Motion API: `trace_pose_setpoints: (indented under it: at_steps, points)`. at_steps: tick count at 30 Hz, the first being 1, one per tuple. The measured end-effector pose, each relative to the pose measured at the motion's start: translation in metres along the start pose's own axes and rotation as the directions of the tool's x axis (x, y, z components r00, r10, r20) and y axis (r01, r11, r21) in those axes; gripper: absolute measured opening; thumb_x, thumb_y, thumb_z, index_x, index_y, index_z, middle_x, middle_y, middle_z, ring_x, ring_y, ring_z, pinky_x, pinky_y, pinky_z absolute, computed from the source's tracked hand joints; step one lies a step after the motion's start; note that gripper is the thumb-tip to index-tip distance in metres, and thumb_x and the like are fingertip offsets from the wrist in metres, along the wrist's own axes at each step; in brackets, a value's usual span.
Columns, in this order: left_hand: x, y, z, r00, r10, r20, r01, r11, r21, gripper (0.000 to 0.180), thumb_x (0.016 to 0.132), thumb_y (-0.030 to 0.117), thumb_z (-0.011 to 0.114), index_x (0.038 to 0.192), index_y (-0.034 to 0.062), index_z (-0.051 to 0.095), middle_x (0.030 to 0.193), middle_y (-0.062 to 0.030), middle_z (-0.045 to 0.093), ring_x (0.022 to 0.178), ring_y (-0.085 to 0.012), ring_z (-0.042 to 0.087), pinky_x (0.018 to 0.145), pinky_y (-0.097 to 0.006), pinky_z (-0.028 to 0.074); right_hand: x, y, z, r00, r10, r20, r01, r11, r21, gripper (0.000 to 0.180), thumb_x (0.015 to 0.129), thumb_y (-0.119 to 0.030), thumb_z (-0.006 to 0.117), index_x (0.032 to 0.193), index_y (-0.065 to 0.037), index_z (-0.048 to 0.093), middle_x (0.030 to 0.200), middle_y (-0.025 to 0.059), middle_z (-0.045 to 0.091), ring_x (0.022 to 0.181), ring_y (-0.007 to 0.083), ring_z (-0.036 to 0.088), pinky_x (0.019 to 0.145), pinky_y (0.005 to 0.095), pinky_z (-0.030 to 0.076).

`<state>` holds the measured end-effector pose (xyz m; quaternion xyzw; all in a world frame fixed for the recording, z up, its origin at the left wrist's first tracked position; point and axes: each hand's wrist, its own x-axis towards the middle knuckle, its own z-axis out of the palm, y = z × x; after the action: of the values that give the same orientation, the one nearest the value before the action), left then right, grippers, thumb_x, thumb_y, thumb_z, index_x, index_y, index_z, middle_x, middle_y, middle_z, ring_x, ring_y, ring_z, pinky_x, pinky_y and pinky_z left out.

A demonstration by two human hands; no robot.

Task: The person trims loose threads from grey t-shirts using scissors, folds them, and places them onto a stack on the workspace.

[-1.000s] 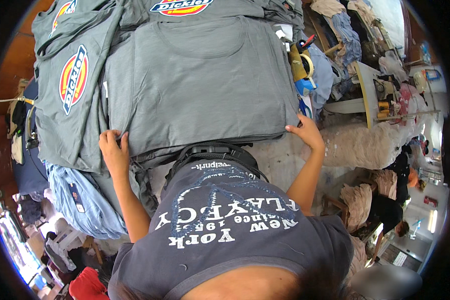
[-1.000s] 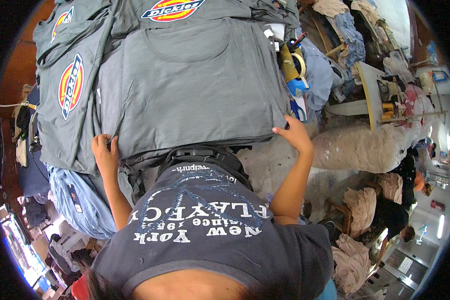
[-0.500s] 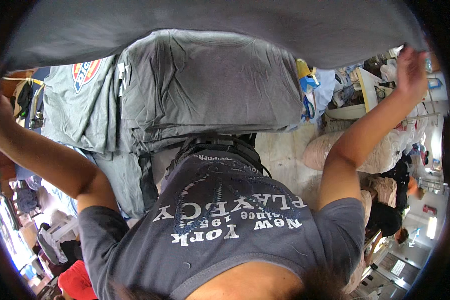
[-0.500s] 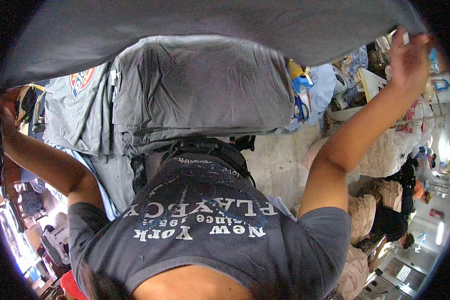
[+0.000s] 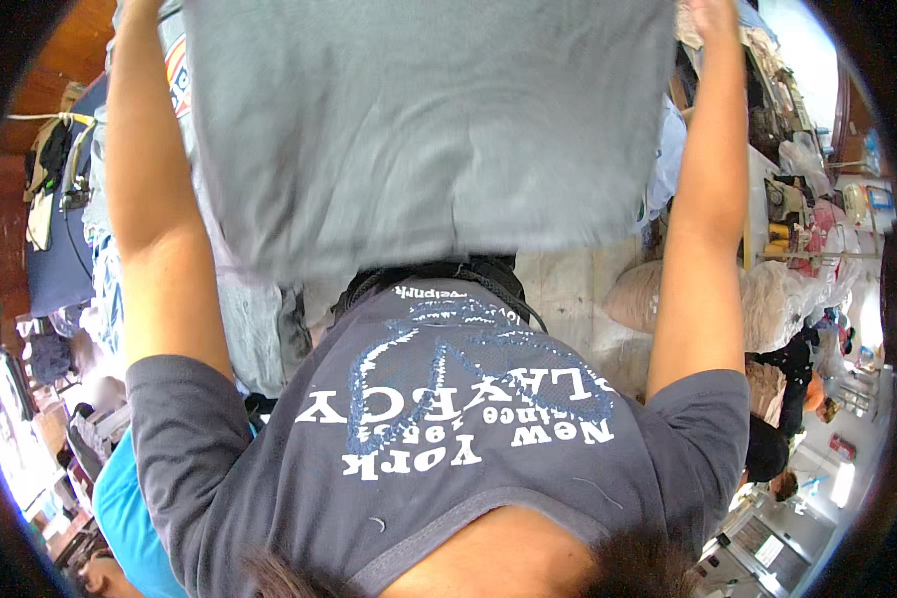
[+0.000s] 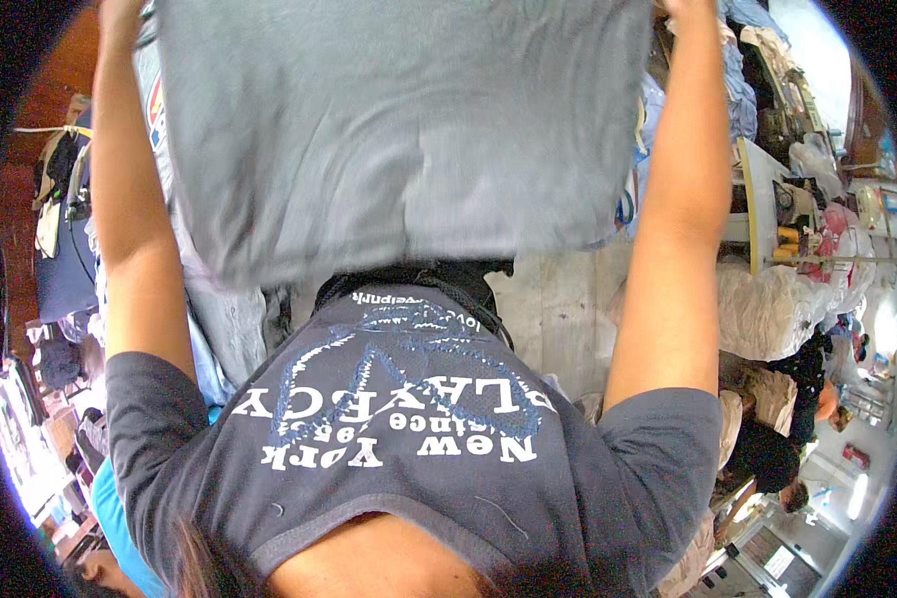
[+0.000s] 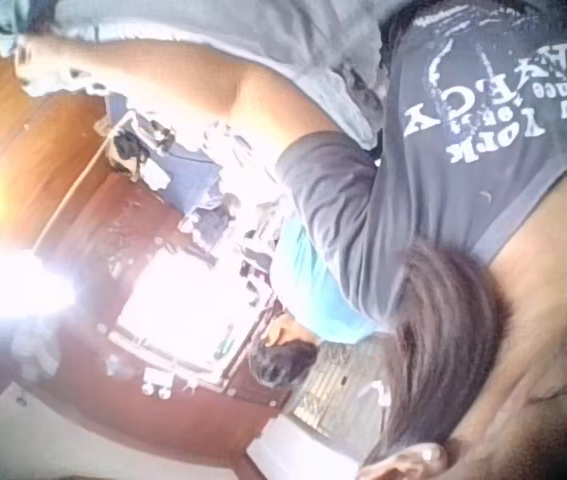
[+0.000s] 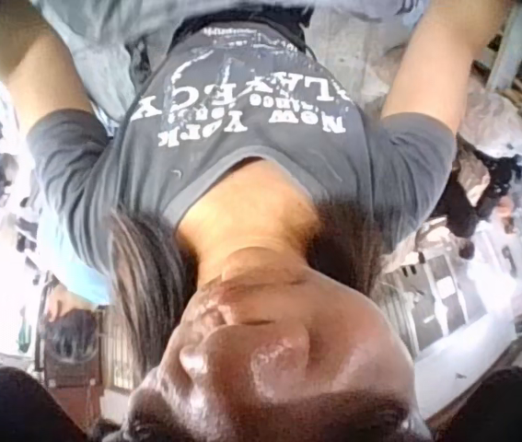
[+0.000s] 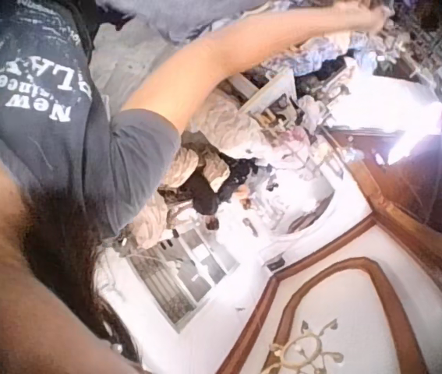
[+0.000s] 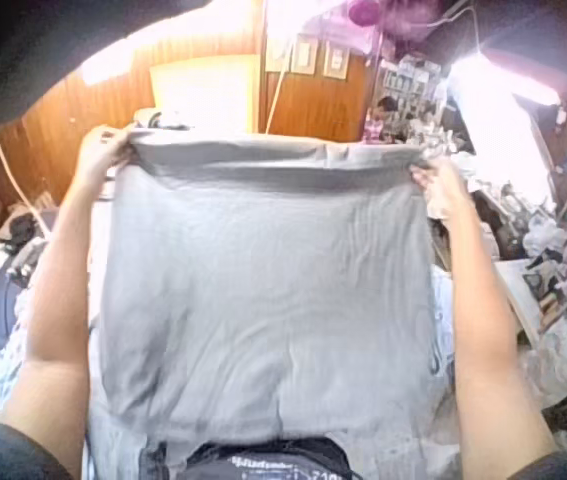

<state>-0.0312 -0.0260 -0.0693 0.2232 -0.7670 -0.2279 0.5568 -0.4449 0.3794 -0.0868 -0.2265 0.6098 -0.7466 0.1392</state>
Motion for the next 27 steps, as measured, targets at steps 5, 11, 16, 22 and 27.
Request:
trace_pose_setpoints:
  at_steps: [5,11,16,22,27]
  points:
    - [-0.097,-0.095,0.008,0.97,-0.048,0.238,-0.036,0.942,0.334,0.056,0.078,0.025,0.059,0.125,0.0085,0.033,0.104,-0.013,0.052,0.092,-0.0203,0.051,0.08,-0.03,0.041,-0.076,0.088,0.031,0.908,-0.355,0.222,0.406,0.878,-0.254,0.035,0.076,-0.016,0.06,0.107,-0.004,0.051,0.104,0.0049,0.056,0.087,0.018,0.054,0.072,0.029,0.043]
    - [-0.291,0.003,-0.031,0.861,-0.421,0.285,0.253,0.841,0.479,0.036,0.073,0.027,0.065,0.099,0.0031,0.058,0.09,-0.0125,0.054,0.092,-0.0263,0.05,0.08,-0.035,0.04,-0.244,0.165,-0.048,0.978,-0.109,0.176,0.203,0.681,-0.704,0.024,0.076,-0.01,0.059,0.099,-0.005,0.059,0.1,0.0064,0.057,0.092,0.0178,0.053,0.083,0.0281,0.039]
    - [-0.349,0.094,-0.029,0.952,-0.221,0.213,0.088,0.862,0.5,0.05,0.066,0.028,0.072,0.107,0.0061,0.051,0.104,-0.0135,0.047,0.096,-0.0268,0.044,0.082,-0.034,0.037,-0.295,0.142,-0.06,0.995,-0.076,0.065,0.099,0.625,-0.775,0.028,0.073,-0.007,0.061,0.101,-0.006,0.058,0.106,0.0076,0.053,0.1,0.0212,0.049,0.086,0.029,0.037]
    - [-0.347,0.089,-0.008,0.879,-0.255,0.402,0.042,0.882,0.469,0.037,0.071,0.016,0.064,0.105,0.0047,0.052,0.09,-0.0113,0.053,0.083,-0.0268,0.052,0.073,-0.035,0.042,-0.291,0.136,-0.071,0.99,0.124,-0.072,-0.142,0.782,-0.607,0.035,0.068,-0.003,0.064,0.102,-0.01,0.059,0.106,0.0056,0.051,0.094,0.018,0.048,0.077,0.0272,0.041]
    - [-0.306,0.064,-0.035,0.647,-0.728,0.226,0.744,0.537,-0.399,0.012,0.079,0.009,0.056,0.086,0.0006,0.059,0.077,-0.0038,0.059,0.061,-0.0103,0.053,0.055,-0.023,0.044,-0.294,0.127,-0.06,0.993,0.009,0.121,0.094,0.575,-0.812,0.031,0.063,0.004,0.062,0.093,-0.008,0.062,0.088,0.0028,0.054,0.072,0.0127,0.049,0.06,0.0228,0.043]
